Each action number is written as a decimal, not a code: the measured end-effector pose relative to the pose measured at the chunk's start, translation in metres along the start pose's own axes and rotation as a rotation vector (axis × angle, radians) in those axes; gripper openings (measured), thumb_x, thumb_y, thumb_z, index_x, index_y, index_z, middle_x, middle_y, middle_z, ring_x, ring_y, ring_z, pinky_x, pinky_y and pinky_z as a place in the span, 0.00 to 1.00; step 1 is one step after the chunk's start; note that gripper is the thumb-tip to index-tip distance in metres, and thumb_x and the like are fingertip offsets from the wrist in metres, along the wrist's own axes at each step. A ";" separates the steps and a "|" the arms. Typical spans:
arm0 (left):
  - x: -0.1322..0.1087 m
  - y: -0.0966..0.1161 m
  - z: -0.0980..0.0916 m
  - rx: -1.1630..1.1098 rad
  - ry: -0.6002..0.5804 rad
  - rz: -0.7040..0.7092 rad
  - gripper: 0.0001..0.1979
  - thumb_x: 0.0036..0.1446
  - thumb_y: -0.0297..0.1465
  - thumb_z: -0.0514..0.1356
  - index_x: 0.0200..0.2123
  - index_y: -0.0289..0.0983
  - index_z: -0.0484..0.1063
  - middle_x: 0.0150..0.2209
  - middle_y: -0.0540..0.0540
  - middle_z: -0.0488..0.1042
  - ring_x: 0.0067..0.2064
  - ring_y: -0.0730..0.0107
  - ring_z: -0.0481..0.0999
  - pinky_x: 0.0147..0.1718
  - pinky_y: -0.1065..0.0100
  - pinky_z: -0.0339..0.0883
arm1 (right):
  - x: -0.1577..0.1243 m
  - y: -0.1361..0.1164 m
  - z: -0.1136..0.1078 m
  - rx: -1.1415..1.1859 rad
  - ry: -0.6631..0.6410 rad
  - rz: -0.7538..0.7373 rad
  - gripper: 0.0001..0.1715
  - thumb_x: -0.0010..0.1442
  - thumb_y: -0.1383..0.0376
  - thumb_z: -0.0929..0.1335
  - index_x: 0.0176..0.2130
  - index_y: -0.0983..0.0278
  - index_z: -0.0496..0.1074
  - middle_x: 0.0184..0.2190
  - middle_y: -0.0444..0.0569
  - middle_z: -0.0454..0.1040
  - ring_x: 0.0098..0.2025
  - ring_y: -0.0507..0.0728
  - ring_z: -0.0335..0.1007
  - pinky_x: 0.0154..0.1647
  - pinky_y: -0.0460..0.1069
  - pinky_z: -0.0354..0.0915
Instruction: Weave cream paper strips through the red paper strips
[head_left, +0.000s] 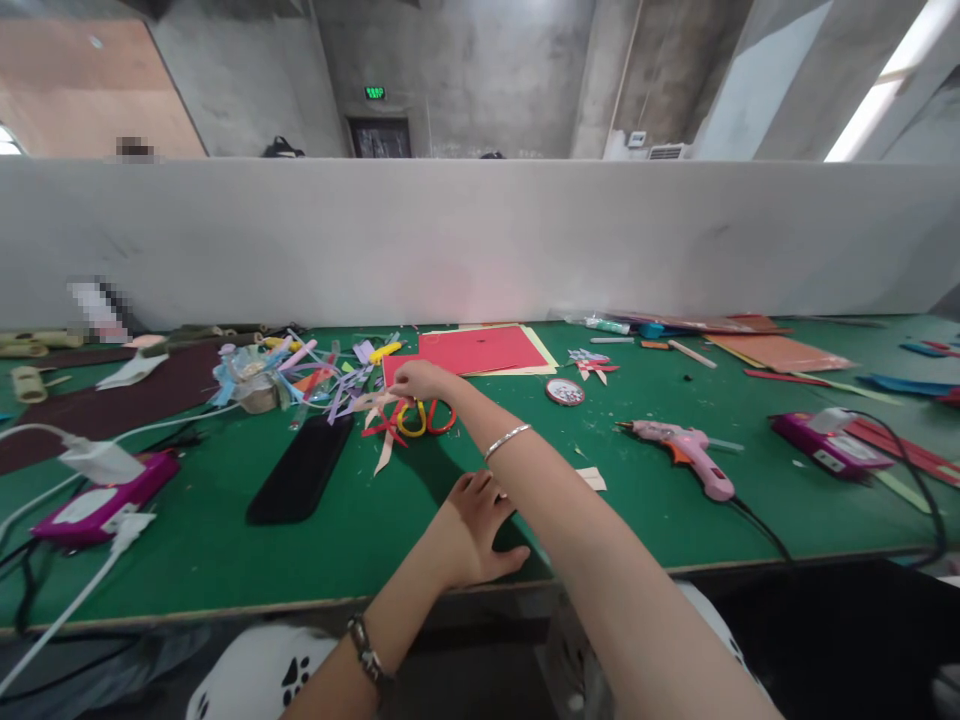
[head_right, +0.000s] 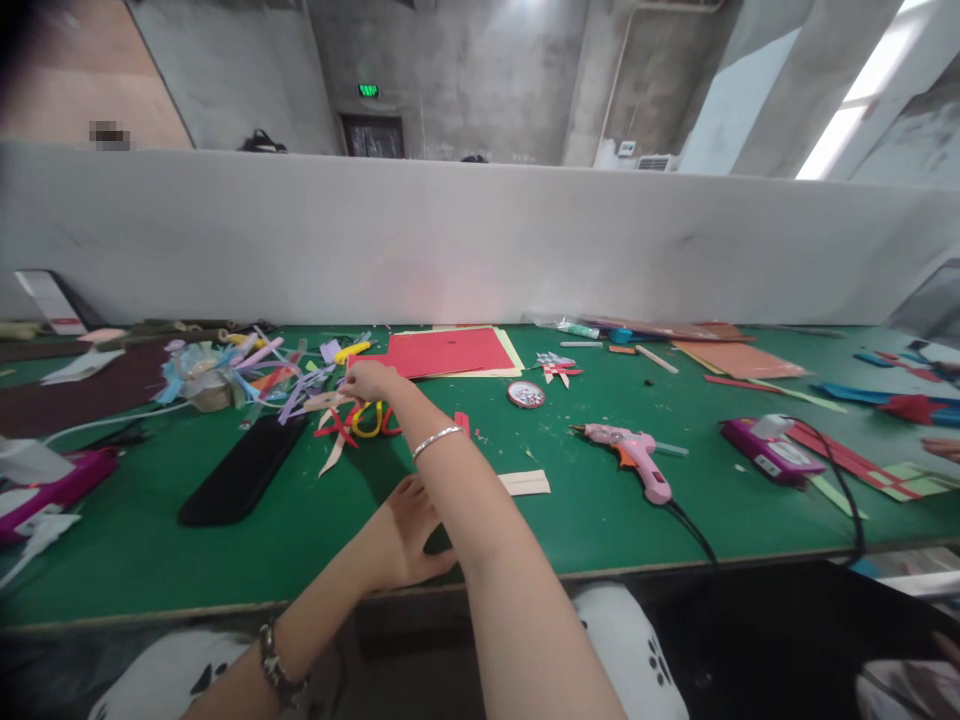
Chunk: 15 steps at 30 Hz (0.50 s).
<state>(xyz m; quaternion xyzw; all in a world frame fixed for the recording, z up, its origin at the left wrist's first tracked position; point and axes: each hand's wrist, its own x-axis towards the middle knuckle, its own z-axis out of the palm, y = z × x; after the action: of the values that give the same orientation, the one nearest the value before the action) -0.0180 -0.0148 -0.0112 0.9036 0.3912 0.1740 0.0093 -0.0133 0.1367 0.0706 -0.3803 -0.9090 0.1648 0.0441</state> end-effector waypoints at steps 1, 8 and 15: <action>0.000 0.000 0.000 -0.004 -0.007 -0.002 0.19 0.46 0.41 0.56 0.40 0.37 0.67 0.43 0.41 0.69 0.46 0.56 0.65 0.45 0.57 0.60 | -0.001 0.000 -0.003 0.032 -0.005 -0.020 0.15 0.55 0.66 0.60 0.23 0.68 0.69 0.25 0.47 0.73 0.29 0.49 0.65 0.31 0.43 0.57; -0.001 -0.002 0.003 -0.051 -0.014 0.004 0.24 0.45 0.41 0.57 0.46 0.37 0.65 0.45 0.42 0.66 0.46 0.57 0.64 0.44 0.57 0.59 | -0.022 0.006 -0.021 0.232 0.026 -0.042 0.14 0.51 0.69 0.63 0.17 0.68 0.64 0.14 0.41 0.66 0.17 0.44 0.57 0.22 0.40 0.56; -0.002 -0.002 -0.001 -0.065 -0.012 -0.032 0.26 0.47 0.39 0.56 0.50 0.37 0.61 0.49 0.40 0.62 0.49 0.56 0.62 0.45 0.58 0.60 | -0.048 0.025 -0.027 0.369 0.246 0.028 0.12 0.51 0.69 0.62 0.18 0.67 0.63 0.12 0.38 0.60 0.16 0.44 0.55 0.20 0.40 0.54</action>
<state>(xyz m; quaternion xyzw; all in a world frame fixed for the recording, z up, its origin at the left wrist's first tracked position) -0.0208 -0.0145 -0.0110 0.8974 0.3999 0.1812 0.0436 0.0430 0.1268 0.0892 -0.3955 -0.8459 0.2812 0.2211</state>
